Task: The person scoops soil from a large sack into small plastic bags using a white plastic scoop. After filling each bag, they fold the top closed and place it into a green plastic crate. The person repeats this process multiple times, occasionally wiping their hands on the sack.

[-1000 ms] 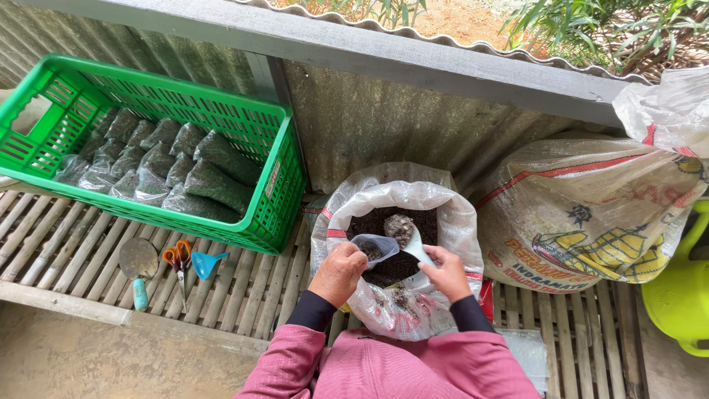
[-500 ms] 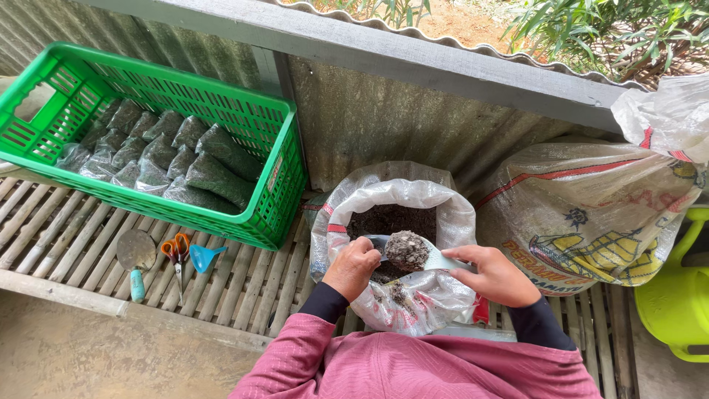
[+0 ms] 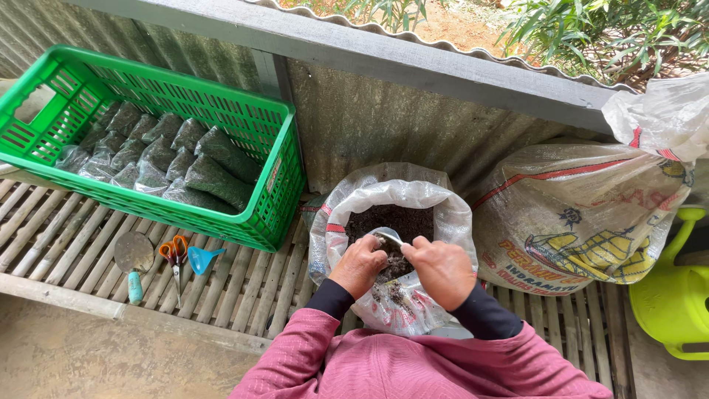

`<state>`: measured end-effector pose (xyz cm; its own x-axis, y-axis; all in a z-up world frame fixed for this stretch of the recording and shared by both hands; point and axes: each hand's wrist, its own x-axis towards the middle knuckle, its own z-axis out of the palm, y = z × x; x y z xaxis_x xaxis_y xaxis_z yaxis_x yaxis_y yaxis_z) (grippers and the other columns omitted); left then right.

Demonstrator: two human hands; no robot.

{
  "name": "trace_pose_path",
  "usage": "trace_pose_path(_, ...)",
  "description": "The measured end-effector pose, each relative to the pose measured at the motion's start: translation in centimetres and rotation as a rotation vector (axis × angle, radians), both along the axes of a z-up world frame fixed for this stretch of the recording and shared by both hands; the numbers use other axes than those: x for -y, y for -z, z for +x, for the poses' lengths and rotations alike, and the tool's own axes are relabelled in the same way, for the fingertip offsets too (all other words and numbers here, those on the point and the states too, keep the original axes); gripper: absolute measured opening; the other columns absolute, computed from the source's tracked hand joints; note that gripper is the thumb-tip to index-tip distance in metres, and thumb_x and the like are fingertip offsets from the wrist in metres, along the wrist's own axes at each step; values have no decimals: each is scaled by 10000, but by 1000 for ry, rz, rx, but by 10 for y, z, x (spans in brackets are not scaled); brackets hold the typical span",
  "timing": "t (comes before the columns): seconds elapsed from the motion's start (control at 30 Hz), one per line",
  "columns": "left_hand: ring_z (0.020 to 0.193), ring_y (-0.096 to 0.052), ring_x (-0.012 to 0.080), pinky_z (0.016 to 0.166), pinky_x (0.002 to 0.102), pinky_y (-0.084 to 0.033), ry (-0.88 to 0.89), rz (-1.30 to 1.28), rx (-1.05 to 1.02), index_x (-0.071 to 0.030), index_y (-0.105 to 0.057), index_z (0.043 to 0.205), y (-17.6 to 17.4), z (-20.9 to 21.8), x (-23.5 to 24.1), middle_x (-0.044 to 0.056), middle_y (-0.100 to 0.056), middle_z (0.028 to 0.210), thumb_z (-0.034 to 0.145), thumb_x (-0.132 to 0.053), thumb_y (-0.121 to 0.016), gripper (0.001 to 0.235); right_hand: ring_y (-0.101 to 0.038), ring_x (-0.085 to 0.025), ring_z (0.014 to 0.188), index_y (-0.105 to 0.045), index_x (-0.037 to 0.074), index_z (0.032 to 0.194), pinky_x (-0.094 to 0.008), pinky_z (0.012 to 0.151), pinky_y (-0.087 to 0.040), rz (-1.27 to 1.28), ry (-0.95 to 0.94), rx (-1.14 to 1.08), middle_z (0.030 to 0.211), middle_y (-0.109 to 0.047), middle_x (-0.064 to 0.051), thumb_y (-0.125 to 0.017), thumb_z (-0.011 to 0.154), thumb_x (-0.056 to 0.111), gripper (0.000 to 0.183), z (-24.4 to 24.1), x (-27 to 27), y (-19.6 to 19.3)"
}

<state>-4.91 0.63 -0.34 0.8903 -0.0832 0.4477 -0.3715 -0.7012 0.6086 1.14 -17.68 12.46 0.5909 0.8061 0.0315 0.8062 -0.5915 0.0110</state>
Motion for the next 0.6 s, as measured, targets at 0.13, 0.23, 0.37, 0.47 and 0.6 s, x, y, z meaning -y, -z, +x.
trace_pose_path(0.13,918,-629,345,796,445,-514,-77,5,13,-43,-644,801,1,6,-7,134,-616,991,798,-55,-733,90,-690,-266,710,-695,189,1082,-437,604,-542,83,11,45,804,-636,-50,-595,830,46,306,-1,4,-4)
trace_pose_path(0.23,889,-619,337,774,450,-505,-173,18,-11,-40,-640,828,2,7,-15,128,-597,944,830,-69,-740,104,-695,-269,662,-701,158,1182,-409,541,-550,165,156,-12,837,-663,-69,-583,877,69,338,7,35,-6)
trace_pose_path(0.37,869,-608,338,759,454,-492,-249,-6,10,-46,-629,814,0,3,-23,122,-575,909,828,-63,-744,117,-706,-306,713,-727,143,1114,-424,581,-555,347,223,102,910,-701,-69,-593,841,86,309,27,74,35)
trace_pose_path(0.47,872,-605,341,767,454,-490,-244,2,33,-47,-622,801,-4,-1,-20,119,-571,905,817,-62,-745,125,-714,-305,704,-738,161,1014,-446,598,-559,208,314,60,889,-700,-69,-591,883,105,205,45,60,119)
trace_pose_path(0.6,861,-604,340,760,454,-488,-235,16,20,-56,-637,801,-8,-1,-17,119,-577,904,813,-55,-743,107,-722,-313,766,-720,92,931,-451,625,-587,3,422,9,942,-686,-118,-593,882,111,138,56,39,220)
